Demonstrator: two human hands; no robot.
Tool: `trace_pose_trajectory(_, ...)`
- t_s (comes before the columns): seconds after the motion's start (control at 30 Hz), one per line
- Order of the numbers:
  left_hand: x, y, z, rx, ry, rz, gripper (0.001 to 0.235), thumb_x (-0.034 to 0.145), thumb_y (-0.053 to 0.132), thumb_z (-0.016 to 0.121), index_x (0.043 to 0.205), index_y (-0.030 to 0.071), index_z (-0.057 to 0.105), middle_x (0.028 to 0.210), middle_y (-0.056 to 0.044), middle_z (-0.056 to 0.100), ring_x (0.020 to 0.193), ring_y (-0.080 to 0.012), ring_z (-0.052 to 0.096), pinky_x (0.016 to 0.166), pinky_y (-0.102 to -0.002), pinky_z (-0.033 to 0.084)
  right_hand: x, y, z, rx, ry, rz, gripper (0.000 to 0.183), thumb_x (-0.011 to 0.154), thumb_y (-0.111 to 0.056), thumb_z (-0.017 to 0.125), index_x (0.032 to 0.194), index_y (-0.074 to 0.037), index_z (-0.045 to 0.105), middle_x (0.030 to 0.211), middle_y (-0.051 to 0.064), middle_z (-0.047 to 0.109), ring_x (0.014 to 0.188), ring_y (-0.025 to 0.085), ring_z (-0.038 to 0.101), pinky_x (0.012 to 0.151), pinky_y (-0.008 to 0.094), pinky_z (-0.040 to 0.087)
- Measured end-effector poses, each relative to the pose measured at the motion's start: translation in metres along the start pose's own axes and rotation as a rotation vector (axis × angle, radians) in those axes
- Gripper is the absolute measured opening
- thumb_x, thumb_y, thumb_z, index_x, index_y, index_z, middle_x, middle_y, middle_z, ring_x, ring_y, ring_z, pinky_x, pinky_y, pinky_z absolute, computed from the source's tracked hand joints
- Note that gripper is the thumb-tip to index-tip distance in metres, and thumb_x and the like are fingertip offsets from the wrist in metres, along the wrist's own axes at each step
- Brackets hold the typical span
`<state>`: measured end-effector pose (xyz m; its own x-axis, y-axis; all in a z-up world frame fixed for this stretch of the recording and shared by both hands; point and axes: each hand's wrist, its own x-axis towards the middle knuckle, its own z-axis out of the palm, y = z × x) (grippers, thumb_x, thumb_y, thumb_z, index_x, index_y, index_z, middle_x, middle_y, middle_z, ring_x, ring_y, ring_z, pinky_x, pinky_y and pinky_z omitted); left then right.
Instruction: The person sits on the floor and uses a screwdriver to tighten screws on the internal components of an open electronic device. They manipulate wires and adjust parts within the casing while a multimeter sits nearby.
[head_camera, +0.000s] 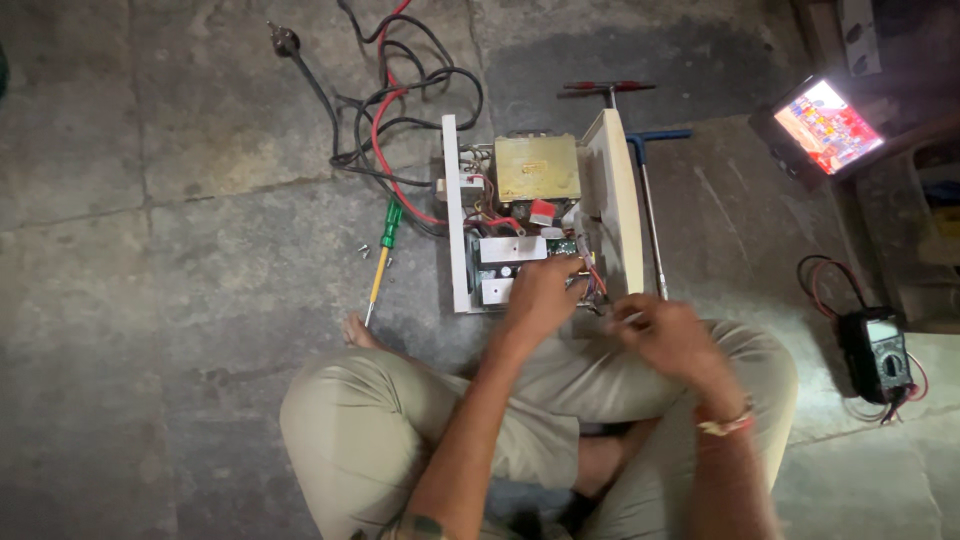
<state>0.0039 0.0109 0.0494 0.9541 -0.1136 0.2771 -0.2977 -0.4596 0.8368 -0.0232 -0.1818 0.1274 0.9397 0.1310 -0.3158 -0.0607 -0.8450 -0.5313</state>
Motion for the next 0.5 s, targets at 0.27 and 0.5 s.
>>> trace_pose_trajectory(0.27,0.013,-0.011,-0.007,-0.763,-0.111,-0.464,0.031,0.105,0.009,0.043,0.122,-0.003,0.065,0.104,-0.010,0.077,0.084,-0.0175,0.073,0.072,-0.032,0.058,0.078,-0.013,-0.032,0.200,0.209,-0.124,0.020,0.097,-0.018,0.066,0.106,-0.002,0.075,0.086,0.014,0.078,0.080,0.022,0.078,0.071,0.035,0.058)
trace_pose_trajectory(0.5,0.010,-0.024,-0.008,-1.292,-0.065,-0.681,0.027,0.110,0.011,0.046,0.124,-0.006,0.063,0.107,-0.019,0.073,0.082,-0.0218,0.069,0.071,-0.035,0.058,0.117,-0.002,0.026,-0.327,0.237,-0.480,0.013,0.079,0.002,0.065,0.090,0.003,0.072,0.091,0.023,0.070,0.083,0.041,0.071,0.072,0.047,0.057)
